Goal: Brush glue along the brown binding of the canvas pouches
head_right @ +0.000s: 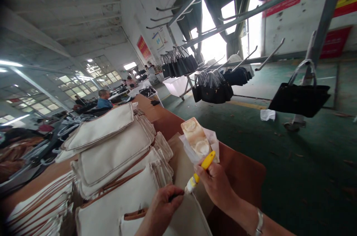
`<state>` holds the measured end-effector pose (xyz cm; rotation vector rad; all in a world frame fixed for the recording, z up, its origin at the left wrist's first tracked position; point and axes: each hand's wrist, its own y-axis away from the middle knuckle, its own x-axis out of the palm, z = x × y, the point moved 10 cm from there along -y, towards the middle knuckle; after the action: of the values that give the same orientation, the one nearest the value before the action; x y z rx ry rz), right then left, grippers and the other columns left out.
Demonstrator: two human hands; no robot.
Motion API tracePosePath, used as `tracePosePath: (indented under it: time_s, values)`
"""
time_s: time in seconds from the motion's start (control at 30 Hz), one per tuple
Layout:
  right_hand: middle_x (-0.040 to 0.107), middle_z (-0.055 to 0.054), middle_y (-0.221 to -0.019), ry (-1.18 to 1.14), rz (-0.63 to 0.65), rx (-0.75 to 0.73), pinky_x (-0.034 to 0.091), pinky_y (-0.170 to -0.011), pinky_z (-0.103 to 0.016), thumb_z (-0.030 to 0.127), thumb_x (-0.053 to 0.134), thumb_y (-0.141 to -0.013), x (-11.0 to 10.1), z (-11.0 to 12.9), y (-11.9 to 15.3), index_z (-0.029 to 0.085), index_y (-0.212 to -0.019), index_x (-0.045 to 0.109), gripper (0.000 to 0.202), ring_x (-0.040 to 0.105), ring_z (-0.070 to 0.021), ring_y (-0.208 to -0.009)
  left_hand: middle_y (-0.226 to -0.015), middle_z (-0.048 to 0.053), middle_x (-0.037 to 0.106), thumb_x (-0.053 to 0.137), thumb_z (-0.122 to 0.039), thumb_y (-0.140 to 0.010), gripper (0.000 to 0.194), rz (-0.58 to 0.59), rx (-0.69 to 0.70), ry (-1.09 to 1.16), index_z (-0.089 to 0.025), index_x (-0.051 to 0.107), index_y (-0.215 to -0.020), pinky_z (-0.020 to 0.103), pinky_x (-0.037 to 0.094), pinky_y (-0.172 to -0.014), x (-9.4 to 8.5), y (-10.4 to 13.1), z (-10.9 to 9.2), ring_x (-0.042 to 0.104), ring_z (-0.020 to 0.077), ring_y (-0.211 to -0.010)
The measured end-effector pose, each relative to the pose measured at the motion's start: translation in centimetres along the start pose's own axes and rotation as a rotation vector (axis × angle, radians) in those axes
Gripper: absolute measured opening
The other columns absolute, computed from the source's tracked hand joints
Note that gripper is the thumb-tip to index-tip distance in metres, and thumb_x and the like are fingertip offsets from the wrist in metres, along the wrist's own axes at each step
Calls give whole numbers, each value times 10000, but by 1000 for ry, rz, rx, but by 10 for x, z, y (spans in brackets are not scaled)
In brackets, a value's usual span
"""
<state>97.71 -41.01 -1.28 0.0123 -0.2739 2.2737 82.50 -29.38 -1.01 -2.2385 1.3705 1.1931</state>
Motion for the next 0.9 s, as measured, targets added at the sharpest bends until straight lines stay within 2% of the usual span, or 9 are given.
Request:
tracePosePath:
  time_s: [0.07,0.17,0.33,0.43,0.5,0.53,0.73,0.8,0.9]
  values:
    - [542,-27,-658,63,-33,-63,398,-564,-288,498,578,-880,-3,11,-2,163,-796,599,346,484,-181,-594,-793,20,627,547,-214,-782,199,-9,7,22,-194,745,-781,246,414,-729,-1,6,-2,611,172,-814]
    - [541,-21,-654,79,-69,-52,396,-563,-288,500,561,-893,-10,20,1,170,-833,592,337,497,-190,-596,-797,25,619,546,-197,-788,199,-30,14,38,-196,745,-782,248,420,-723,0,12,-1,603,168,-791]
    - [552,-16,-661,103,81,-72,407,-572,-281,472,528,-921,4,26,9,175,-831,596,318,512,-187,-596,-793,37,635,573,-195,-788,163,-75,40,18,-194,736,-801,249,428,-710,1,20,0,604,169,-772]
    - [563,-32,-690,130,-51,-83,414,-601,-290,484,542,-900,-13,24,4,161,-850,606,333,524,-198,-631,-787,49,630,575,-227,-812,158,-86,84,-36,-190,728,-801,243,425,-682,2,27,-4,610,167,-750]
    - [540,-22,-669,122,-122,-41,392,-564,-286,492,552,-885,-23,18,1,158,-848,598,339,499,-188,-607,-783,57,633,572,-261,-830,169,-101,127,-76,-194,725,-803,242,424,-668,1,33,-9,615,169,-740]
    - [519,-10,-648,104,-109,-5,369,-532,-280,493,557,-880,-22,12,1,159,-842,590,338,473,-175,-579,-780,59,640,577,-272,-831,166,-103,146,-100,-199,723,-799,241,423,-662,1,35,-10,620,171,-739]
    - [391,70,-504,-200,202,305,245,-437,-231,462,615,-843,22,-16,19,168,-804,534,307,312,-98,-450,-760,53,695,587,-383,-847,207,-150,140,-237,-232,717,-788,241,410,-602,-1,43,-5,653,187,-747]
    - [366,85,-486,-271,181,326,213,-424,-226,436,620,-840,20,-14,19,171,-812,524,284,271,-85,-431,-754,47,706,591,-385,-842,203,-181,134,-268,-238,716,-779,252,403,-606,-2,46,-4,662,194,-758]
    - [354,86,-498,-277,82,264,210,-423,-226,413,612,-850,7,-6,11,176,-798,517,261,269,-84,-438,-775,38,721,615,-319,-819,128,-178,115,-334,-250,718,-787,271,402,-638,-1,49,-4,674,206,-791]
